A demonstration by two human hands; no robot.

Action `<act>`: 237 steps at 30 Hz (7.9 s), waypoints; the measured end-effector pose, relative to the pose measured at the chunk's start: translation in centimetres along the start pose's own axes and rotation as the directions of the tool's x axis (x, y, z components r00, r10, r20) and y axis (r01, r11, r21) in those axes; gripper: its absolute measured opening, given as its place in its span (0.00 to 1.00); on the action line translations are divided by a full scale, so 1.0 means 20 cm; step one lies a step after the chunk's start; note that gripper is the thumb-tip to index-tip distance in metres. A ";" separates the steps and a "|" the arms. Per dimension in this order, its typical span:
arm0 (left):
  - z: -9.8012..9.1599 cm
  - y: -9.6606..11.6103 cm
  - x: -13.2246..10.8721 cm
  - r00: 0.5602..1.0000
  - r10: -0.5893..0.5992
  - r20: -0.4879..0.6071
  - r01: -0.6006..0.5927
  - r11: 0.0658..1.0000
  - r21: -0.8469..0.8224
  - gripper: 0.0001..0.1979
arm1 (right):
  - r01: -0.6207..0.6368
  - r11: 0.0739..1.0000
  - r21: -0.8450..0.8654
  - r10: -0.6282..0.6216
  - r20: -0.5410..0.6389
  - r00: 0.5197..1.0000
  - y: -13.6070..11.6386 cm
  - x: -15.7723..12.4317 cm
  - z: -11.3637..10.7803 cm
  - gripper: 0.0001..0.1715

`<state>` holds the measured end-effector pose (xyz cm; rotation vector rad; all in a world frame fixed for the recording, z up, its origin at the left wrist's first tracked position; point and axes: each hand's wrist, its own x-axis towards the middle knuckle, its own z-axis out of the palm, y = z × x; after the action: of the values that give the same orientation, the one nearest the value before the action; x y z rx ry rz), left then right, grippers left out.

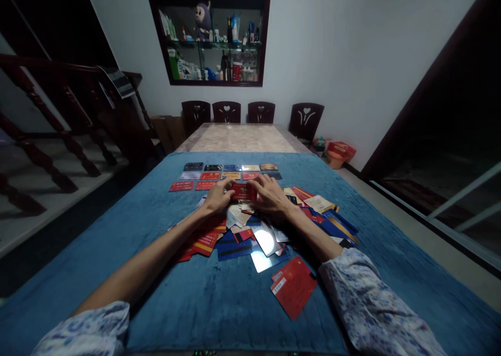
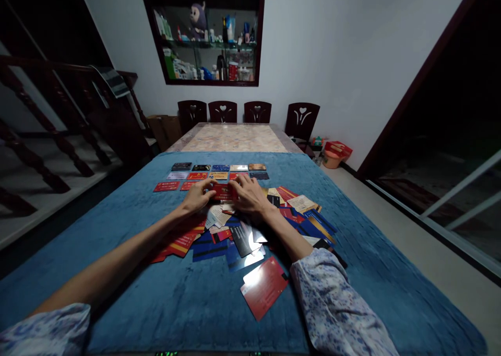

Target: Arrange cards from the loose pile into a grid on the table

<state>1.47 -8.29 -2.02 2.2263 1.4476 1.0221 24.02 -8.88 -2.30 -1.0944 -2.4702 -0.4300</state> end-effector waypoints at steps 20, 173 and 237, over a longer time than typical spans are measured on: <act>0.04 -0.01 0.05 0.932 0.336 0.139 -0.361 0.900 0.245 0.28 | -0.014 1.000 -0.011 0.014 0.036 0.999 0.15 -0.04 0.03 0.33; -0.18 -0.17 -0.06 0.992 0.041 0.119 -0.068 0.969 0.237 0.15 | 0.010 0.929 0.370 -0.074 0.160 0.984 0.03 0.27 0.12 0.10; -0.05 -0.12 -0.11 0.999 0.043 -0.019 -0.037 0.966 0.257 0.19 | 0.023 0.988 0.154 -0.016 -0.051 0.999 -0.04 0.23 0.15 0.12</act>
<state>-1.34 -9.28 -3.56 2.4378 1.6347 0.9222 19.85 -5.20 -2.78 -0.9859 -2.4269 -0.2634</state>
